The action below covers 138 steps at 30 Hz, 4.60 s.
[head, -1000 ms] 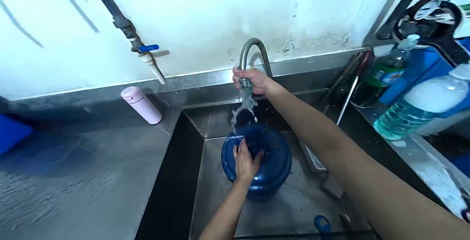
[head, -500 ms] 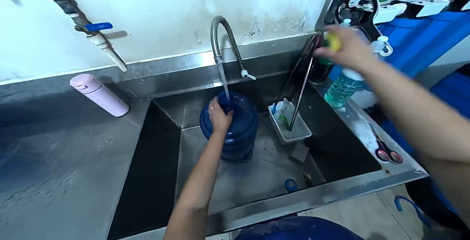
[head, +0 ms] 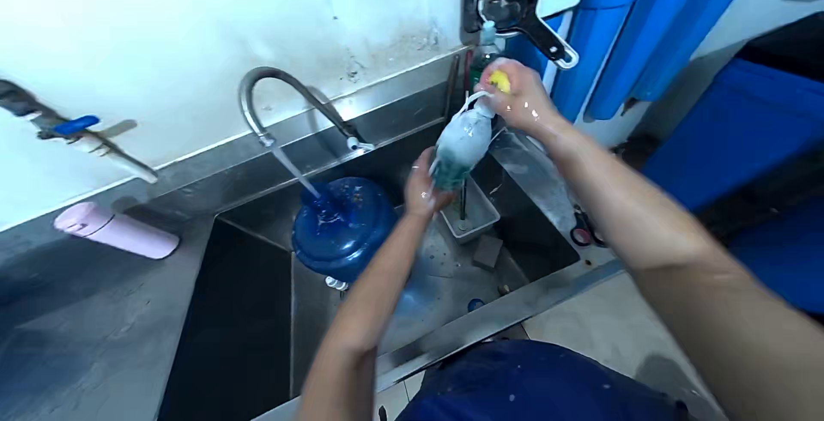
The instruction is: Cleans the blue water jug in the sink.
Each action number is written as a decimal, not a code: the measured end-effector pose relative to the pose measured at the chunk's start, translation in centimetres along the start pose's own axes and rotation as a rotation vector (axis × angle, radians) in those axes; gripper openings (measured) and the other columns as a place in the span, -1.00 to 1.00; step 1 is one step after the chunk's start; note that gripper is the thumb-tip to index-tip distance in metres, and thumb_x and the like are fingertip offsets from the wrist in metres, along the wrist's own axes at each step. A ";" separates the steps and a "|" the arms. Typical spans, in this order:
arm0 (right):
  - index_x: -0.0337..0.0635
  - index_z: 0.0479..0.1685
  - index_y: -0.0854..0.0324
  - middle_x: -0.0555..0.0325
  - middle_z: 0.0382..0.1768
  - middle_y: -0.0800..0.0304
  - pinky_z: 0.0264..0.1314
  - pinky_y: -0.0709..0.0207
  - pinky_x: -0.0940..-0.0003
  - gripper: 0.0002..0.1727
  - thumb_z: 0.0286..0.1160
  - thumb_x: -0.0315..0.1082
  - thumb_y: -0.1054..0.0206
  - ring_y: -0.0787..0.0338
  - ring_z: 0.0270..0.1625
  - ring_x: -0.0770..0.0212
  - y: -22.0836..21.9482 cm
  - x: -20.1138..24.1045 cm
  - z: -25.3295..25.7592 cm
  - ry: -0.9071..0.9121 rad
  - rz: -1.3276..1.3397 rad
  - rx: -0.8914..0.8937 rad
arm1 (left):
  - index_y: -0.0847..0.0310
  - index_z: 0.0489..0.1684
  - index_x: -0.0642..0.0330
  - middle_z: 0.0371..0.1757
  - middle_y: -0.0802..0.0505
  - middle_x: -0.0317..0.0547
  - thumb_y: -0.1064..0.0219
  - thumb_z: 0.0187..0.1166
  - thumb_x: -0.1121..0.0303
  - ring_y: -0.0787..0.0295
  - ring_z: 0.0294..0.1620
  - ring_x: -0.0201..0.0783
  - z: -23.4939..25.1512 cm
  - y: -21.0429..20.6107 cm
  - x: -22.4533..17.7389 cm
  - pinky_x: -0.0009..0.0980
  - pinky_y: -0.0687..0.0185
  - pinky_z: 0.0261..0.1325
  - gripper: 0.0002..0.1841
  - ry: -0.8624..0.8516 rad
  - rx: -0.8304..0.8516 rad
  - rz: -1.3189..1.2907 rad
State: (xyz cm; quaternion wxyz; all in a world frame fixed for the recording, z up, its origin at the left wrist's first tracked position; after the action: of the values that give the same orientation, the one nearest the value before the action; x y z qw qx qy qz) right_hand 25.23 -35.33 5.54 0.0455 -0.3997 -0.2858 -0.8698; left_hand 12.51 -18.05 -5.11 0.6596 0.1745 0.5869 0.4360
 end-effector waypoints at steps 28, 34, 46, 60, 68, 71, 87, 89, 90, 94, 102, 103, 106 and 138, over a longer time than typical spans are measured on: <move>-0.24 0.09 -0.47 0.21 -0.33 -0.75 -0.16 -0.72 0.41 -0.73 0.86 -0.42 0.17 -0.77 -0.30 0.37 -13.0 -10.0 -17.4 -1.081 1.108 0.660 | -0.16 0.70 0.49 0.40 -0.68 0.45 -0.74 0.06 0.53 -0.69 0.42 0.11 10.9 -15.7 -5.5 -0.06 -0.58 0.54 0.05 0.134 -0.027 -0.607; -0.44 0.39 -0.46 0.03 -0.15 -0.71 -0.09 -0.62 0.33 -0.57 0.68 -0.33 -0.30 -0.67 -0.26 0.32 -13.2 -10.2 -17.5 -0.833 0.571 0.940 | -0.23 0.72 0.42 0.70 -0.34 0.55 -0.80 0.06 0.20 -0.21 0.74 0.39 10.6 -8.7 -0.4 0.14 -0.15 0.76 0.11 0.371 -0.297 -0.325; -0.38 0.83 0.21 0.07 0.45 -0.62 0.30 -0.64 0.43 0.37 0.16 0.33 -0.50 -0.70 0.31 0.42 -18.4 -9.6 -12.7 -0.482 0.871 0.348 | -0.66 0.03 0.56 -0.05 -0.87 0.15 0.21 0.93 0.21 -0.80 0.05 -0.15 1.7 18.0 16.8 -0.17 -0.61 0.34 -0.43 0.511 -0.037 -0.333; -0.49 0.77 -0.10 -0.38 0.64 -0.39 0.72 -0.29 0.10 -0.39 0.84 -0.31 0.24 -0.47 0.66 -0.04 -32.0 4.8 -7.6 -0.507 0.667 -0.075 | -0.43 0.32 0.51 0.12 -0.71 0.10 0.04 0.64 0.39 -0.65 0.10 -0.31 -6.1 7.4 12.4 -0.32 -0.58 0.23 -0.58 0.246 -0.363 -0.783; -0.43 0.80 -0.07 -0.32 0.65 -0.40 0.73 -0.26 0.12 -0.39 0.85 -0.29 0.25 -0.44 0.68 0.00 -31.9 6.9 -10.2 -0.507 0.675 -0.111 | -0.38 0.34 0.45 0.02 -0.67 0.02 -0.11 0.63 0.42 -0.62 -0.02 -0.37 -8.7 8.7 11.1 -0.39 -0.58 0.11 -0.62 0.286 -0.351 -0.778; -0.34 0.79 -0.09 -0.24 0.63 -0.43 0.62 -0.35 0.13 -0.39 0.91 -0.20 0.35 -0.51 0.59 0.05 -31.6 7.2 -10.2 -0.563 0.714 -0.129 | -0.48 0.24 0.63 0.10 -0.75 0.23 -0.32 0.46 0.58 -0.69 0.10 -0.22 -9.1 9.8 12.3 -0.28 -0.60 0.25 -0.60 0.196 -0.133 -0.668; -0.33 0.74 -0.20 -0.23 0.55 -0.52 0.56 -0.42 0.10 -0.40 0.90 -0.15 0.30 -0.58 0.50 0.05 -32.7 8.5 -11.5 -0.625 0.719 -0.142 | -0.51 0.24 0.33 -0.03 -0.78 -0.18 -0.33 0.61 0.39 -0.72 -0.06 -0.49 -10.7 8.7 12.5 -0.44 -0.70 0.08 -0.68 0.205 -0.341 -0.797; -0.50 0.78 -0.07 -0.52 0.66 -0.26 0.79 -0.08 -0.11 -0.31 0.65 -0.34 0.09 -0.27 0.73 -0.27 -33.6 9.7 -12.6 -0.530 0.631 -0.159 | -0.46 0.40 0.29 0.05 -0.73 -0.10 -0.20 0.75 0.24 -0.67 -0.04 -0.45 -10.1 9.4 12.3 -0.39 -0.64 0.10 -0.61 0.251 -0.347 -0.691; -0.54 0.73 -0.14 -0.53 0.63 -0.33 0.80 -0.12 -0.11 -0.39 0.74 -0.39 0.05 -0.32 0.73 -0.29 -33.1 8.3 -11.7 -0.505 0.535 -0.079 | -0.45 0.43 0.37 0.10 -0.74 0.02 -0.25 0.72 0.32 -0.67 0.01 -0.36 -10.3 9.6 11.9 -0.34 -0.62 0.14 -0.59 0.245 -0.338 -0.642; -0.26 0.74 -0.28 -0.29 0.67 -0.37 0.59 -0.24 -0.39 -0.39 0.78 -0.17 -0.10 -0.26 0.75 -0.34 -30.5 0.8 -3.2 -0.490 -0.236 0.534 | -0.74 0.12 0.51 0.18 -0.79 0.37 -0.71 0.16 0.35 -0.75 0.25 0.14 -10.4 10.4 10.1 0.03 -0.61 0.34 -0.45 -0.007 -0.167 -0.117; -0.52 0.42 -0.56 -0.50 0.46 -0.57 0.67 -0.19 -0.36 -0.55 0.68 -0.38 -0.23 -0.46 0.61 -0.44 -26.8 2.5 -10.2 -0.116 -0.106 0.694 | -0.72 0.13 0.38 0.29 -0.71 0.33 -0.60 0.25 0.58 -0.65 0.32 0.15 -7.2 11.0 9.4 0.11 -0.57 0.34 -0.58 0.354 -0.194 -0.183; -0.54 0.40 -0.57 -0.49 0.46 -0.57 0.66 -0.22 -0.35 -0.57 0.66 -0.43 -0.26 -0.48 0.60 -0.42 -26.8 0.7 -8.0 -0.070 -0.097 0.732 | -0.74 0.04 0.42 0.22 -0.74 0.31 -0.62 0.12 0.64 -0.67 0.30 0.11 -8.0 10.0 8.5 0.05 -0.58 0.34 -0.57 0.249 -0.131 -0.230; -0.44 0.02 -0.75 -0.32 0.18 -0.75 0.40 -0.43 -0.32 -0.76 0.53 -0.41 -0.40 -0.65 0.38 -0.33 -28.8 1.6 -2.4 0.284 -0.227 1.037 | -0.83 -0.11 0.46 0.13 -0.83 0.31 -0.58 -0.07 0.62 -0.71 0.31 0.11 -9.8 8.0 5.4 0.01 -0.53 0.44 -0.58 -0.157 0.229 -0.314; -0.45 0.02 -0.82 -0.24 0.18 -0.83 0.60 -0.41 -0.09 -0.77 0.48 -0.51 -0.39 -0.74 0.37 -0.13 -42.0 6.7 -5.8 0.508 0.406 1.421 | -0.49 -0.18 0.16 -0.50 -0.69 -0.27 -0.09 0.75 0.35 -0.69 -0.50 -0.38 -19.4 13.0 27.3 -0.41 -0.70 -0.35 -0.86 0.823 -1.195 -0.999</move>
State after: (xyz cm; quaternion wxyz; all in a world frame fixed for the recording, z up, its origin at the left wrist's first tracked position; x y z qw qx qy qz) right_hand 3.87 -2.50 -11.96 0.5128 -0.1076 -0.6763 -0.5178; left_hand -12.11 5.05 -17.29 0.4902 -0.6478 0.4596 0.3589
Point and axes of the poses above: each hand's wrist, its own z-axis towards the middle knuckle, its own y-axis out of the back of the hand, x = y × z, the point moved 1 cm from there along z, towards the middle knuckle
